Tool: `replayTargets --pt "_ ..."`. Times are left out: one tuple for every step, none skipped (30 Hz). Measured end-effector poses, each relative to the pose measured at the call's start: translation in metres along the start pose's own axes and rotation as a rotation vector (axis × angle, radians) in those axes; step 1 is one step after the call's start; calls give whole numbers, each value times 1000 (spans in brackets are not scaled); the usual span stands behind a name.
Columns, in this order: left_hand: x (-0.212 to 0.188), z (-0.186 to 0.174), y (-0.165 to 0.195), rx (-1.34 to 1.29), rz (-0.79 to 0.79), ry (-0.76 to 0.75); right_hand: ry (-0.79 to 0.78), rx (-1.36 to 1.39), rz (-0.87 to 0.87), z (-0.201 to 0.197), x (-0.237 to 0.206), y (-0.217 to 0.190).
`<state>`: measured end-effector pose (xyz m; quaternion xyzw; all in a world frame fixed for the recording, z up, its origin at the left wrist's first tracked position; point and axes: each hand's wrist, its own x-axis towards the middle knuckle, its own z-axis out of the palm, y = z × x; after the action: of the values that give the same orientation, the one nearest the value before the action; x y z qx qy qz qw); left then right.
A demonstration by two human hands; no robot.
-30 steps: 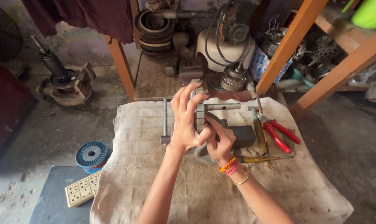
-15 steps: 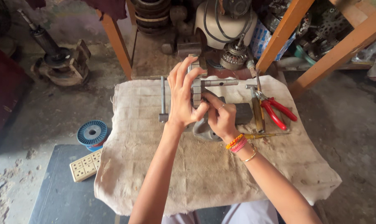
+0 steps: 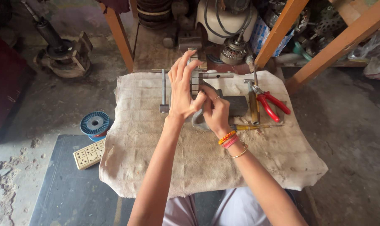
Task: The person sits at a bench vise holding an electric motor armature and winds copper wire by hand into the slots around the commutator, pressing and threading the wire into place segment by segment while rotating the armature in the vise.
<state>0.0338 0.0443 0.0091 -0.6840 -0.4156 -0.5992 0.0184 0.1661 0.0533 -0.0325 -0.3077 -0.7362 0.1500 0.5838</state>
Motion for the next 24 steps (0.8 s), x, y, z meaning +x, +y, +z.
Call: replayTargets --pt "0 0 1 -5 -9 0 3 10 9 0 0 -3" --pt "0 0 2 -11 -15 0 7 20 16 1 1 -6" --pt "1 0 3 -16 -23 -1 11 31 25 0 2 -10" --pt "0 -1 5 -16 -33 -3 9 32 28 0 2 -13" --pt "1 -1 6 -16 -37 -3 10 34 27 0 4 -16" --pt "1 -1 7 -16 -44 -3 9 35 25 0 6 -18" --pt "1 -1 9 -15 -46 -3 10 37 28 -1 7 -21" --pt "2 -2 10 -13 -48 -4 12 40 31 0 8 -24" --pt "3 -3 11 -12 -47 -5 15 42 33 0 10 -26" --pt "4 -3 11 -4 -48 -7 16 46 43 0 12 -27" --pt "4 -3 12 4 -50 -10 16 48 55 0 12 -29" --pt "5 -4 13 8 -52 -14 18 48 68 0 13 -31" --pt "5 -3 14 -1 -51 -12 34 36 71 0 11 -33" --pt "4 -3 15 -10 -49 -7 49 23 72 0 10 -35" --pt "6 -3 14 -16 -40 -2 68 15 68 2 12 -36" --pt "8 -4 14 -21 -43 -7 80 15 60 3 13 -35" --pt "7 -3 15 -27 -48 -15 90 14 55 4 12 -36" --pt "7 -3 15 -34 -55 -26 102 12 55 4 10 -36" --pt "7 -3 15 -30 -46 -31 100 0 80 4 10 -35" --pt "6 -3 16 -28 -41 -36 96 -15 109 2 8 -35" --pt "6 -5 14 -21 -30 -48 100 -23 137 4 7 -34" --pt "7 -6 13 -26 -28 -57 108 -22 108 5 8 -32" --pt "7 -6 12 -34 -26 -65 116 -26 78 3 8 -30" --pt "6 -7 12 -40 -27 -80 125 -27 55 4 5 -29"
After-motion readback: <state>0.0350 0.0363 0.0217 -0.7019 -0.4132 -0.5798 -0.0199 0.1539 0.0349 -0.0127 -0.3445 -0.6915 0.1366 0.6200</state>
